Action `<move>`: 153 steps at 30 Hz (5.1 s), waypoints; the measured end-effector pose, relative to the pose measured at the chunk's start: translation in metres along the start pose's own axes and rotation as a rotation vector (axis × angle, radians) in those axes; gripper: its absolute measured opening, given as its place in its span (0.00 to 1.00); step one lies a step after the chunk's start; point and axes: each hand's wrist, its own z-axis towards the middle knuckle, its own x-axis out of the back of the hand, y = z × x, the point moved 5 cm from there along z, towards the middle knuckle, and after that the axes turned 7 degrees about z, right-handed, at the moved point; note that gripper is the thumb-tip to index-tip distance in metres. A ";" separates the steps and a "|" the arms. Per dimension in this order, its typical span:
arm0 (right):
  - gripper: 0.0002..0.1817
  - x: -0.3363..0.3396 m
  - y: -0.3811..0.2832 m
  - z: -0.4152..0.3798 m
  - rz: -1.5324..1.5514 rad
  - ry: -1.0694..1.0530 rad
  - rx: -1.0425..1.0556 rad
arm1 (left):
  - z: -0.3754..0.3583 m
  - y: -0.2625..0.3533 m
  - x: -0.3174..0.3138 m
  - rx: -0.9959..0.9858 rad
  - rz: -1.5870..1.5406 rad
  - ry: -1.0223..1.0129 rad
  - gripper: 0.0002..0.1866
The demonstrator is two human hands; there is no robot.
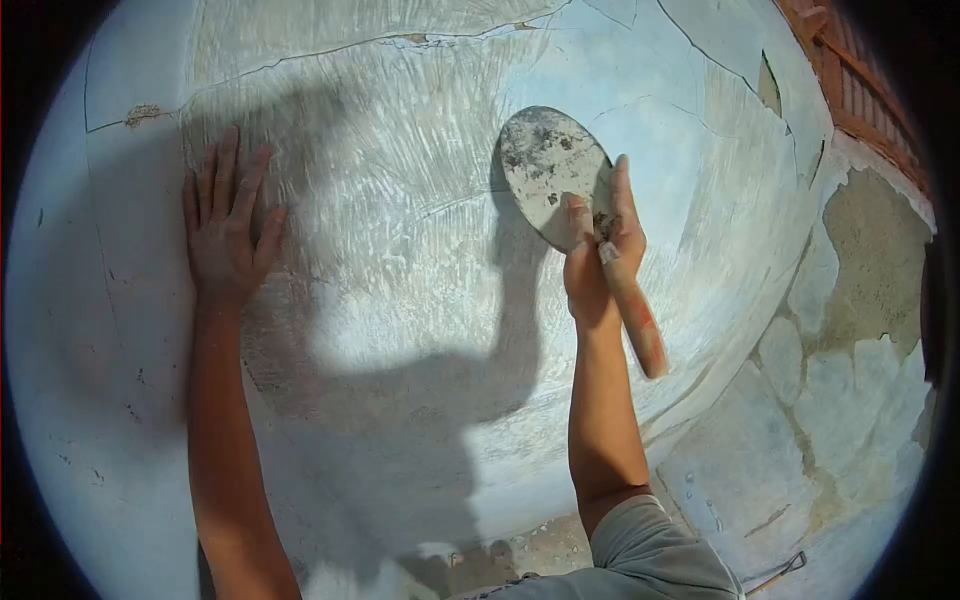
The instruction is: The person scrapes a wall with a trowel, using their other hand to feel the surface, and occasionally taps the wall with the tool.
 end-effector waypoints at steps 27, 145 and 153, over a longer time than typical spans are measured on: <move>0.39 -0.017 -0.006 0.042 -0.111 0.085 -0.121 | -0.002 -0.001 0.000 -0.001 -0.029 0.046 0.31; 0.38 -0.007 -0.001 -0.057 -0.104 0.140 -0.247 | -0.010 0.001 -0.003 0.037 -0.055 0.048 0.33; 0.36 -0.025 0.009 0.066 -0.110 0.212 -0.086 | -0.009 -0.001 -0.004 0.027 -0.060 0.049 0.33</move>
